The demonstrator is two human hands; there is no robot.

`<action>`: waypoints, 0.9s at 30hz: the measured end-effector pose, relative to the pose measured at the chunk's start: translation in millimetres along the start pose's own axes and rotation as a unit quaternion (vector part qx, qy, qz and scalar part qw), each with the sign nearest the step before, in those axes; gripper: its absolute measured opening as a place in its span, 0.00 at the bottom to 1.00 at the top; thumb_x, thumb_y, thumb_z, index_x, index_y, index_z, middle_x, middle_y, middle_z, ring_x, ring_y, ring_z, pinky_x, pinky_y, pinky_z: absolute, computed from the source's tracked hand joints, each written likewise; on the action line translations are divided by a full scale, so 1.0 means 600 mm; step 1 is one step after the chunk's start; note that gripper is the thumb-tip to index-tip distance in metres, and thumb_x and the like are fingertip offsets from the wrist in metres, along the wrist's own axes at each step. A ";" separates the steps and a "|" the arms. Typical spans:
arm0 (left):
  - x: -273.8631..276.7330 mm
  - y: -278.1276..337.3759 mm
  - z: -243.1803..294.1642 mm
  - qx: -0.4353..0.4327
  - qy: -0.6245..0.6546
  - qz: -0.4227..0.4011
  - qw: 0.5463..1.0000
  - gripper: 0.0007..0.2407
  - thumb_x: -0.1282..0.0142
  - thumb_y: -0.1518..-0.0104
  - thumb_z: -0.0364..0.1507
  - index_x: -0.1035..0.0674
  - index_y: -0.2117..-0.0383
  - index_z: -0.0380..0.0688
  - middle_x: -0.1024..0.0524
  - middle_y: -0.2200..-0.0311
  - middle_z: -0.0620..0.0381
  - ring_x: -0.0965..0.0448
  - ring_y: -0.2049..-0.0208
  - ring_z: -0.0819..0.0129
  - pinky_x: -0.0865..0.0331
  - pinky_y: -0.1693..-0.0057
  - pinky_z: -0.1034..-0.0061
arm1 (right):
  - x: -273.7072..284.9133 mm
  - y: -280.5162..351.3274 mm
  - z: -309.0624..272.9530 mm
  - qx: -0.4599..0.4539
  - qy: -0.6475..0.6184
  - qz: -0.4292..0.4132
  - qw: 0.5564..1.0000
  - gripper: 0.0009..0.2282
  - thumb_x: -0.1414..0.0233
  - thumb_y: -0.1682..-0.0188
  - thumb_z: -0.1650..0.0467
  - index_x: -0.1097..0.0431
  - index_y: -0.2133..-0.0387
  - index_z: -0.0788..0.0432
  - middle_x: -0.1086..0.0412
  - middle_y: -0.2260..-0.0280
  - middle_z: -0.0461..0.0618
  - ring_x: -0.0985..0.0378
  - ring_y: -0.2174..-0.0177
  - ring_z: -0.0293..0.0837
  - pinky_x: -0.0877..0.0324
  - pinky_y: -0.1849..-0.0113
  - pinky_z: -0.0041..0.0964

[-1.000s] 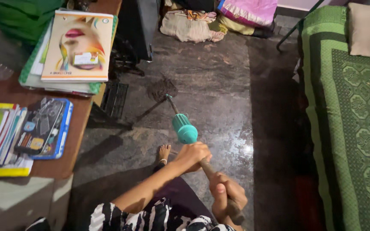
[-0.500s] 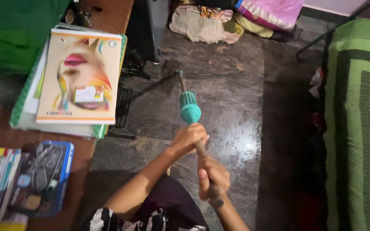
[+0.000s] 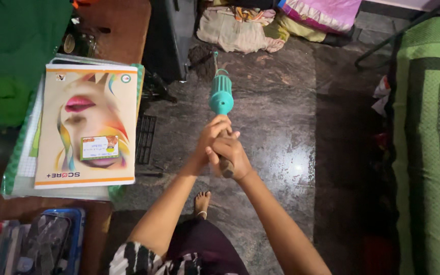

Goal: The person mops a tiled floor using a teal mop with a wooden handle. They move the mop back and forth across the floor surface in a bedroom setting.

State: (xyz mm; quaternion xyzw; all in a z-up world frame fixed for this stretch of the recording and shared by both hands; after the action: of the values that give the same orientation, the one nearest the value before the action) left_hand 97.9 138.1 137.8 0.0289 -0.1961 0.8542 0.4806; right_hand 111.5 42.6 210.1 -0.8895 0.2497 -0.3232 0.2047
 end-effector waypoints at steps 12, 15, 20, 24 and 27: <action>-0.098 0.236 0.264 -0.122 -0.071 -0.084 0.986 0.05 0.43 0.49 0.29 0.24 0.73 0.41 0.22 0.60 0.51 0.19 0.57 0.54 0.24 0.55 0.67 | 0.101 0.219 -0.240 -0.060 0.025 -0.013 0.998 0.12 0.46 0.56 0.79 0.41 0.84 0.61 0.38 0.82 0.53 0.34 0.81 0.50 0.41 0.76 0.43; -0.137 0.324 0.322 -0.158 -0.110 -0.128 0.973 0.07 0.41 0.47 0.32 0.23 0.70 0.42 0.22 0.62 0.51 0.20 0.56 0.52 0.24 0.54 0.64 | 0.129 0.289 -0.351 -0.068 0.032 0.034 0.997 0.12 0.47 0.56 0.79 0.42 0.85 0.61 0.38 0.81 0.53 0.34 0.80 0.50 0.41 0.76 0.43; -0.170 0.442 0.418 -0.182 -0.105 -0.170 0.963 0.11 0.39 0.46 0.36 0.24 0.75 0.41 0.22 0.68 0.51 0.19 0.59 0.51 0.26 0.58 0.63 | 0.143 0.409 -0.482 -0.127 -0.003 0.094 0.987 0.11 0.42 0.54 0.77 0.36 0.83 0.63 0.35 0.81 0.51 0.30 0.80 0.44 0.37 0.75 0.38; -0.168 0.502 0.468 -0.197 -0.081 -0.210 0.954 0.14 0.37 0.44 0.36 0.26 0.79 0.41 0.23 0.72 0.51 0.20 0.64 0.51 0.26 0.59 0.62 | 0.114 0.510 -0.520 -0.029 0.084 0.086 0.992 0.13 0.37 0.55 0.71 0.35 0.80 0.62 0.34 0.77 0.49 0.28 0.76 0.42 0.32 0.70 0.33; -0.170 0.529 0.479 -0.202 -0.093 -0.205 0.953 0.12 0.38 0.45 0.34 0.26 0.80 0.42 0.23 0.72 0.52 0.20 0.67 0.53 0.26 0.59 0.63 | 0.107 0.541 -0.540 0.022 0.063 0.086 0.994 0.14 0.38 0.55 0.72 0.38 0.81 0.61 0.36 0.78 0.49 0.31 0.78 0.42 0.30 0.66 0.34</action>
State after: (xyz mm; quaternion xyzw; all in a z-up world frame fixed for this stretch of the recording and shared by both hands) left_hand -151.3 -195.2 280.5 0.0503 -0.3984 0.6736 0.6205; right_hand -166.5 -317.0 298.9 -0.8379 0.3305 -0.3657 0.2346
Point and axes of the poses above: each hand's wrist, its own y-axis away from the middle knuckle, its own x-axis out of the back of the hand, z = x × y, the point moved 6 cm from there along -y, towards the middle knuckle
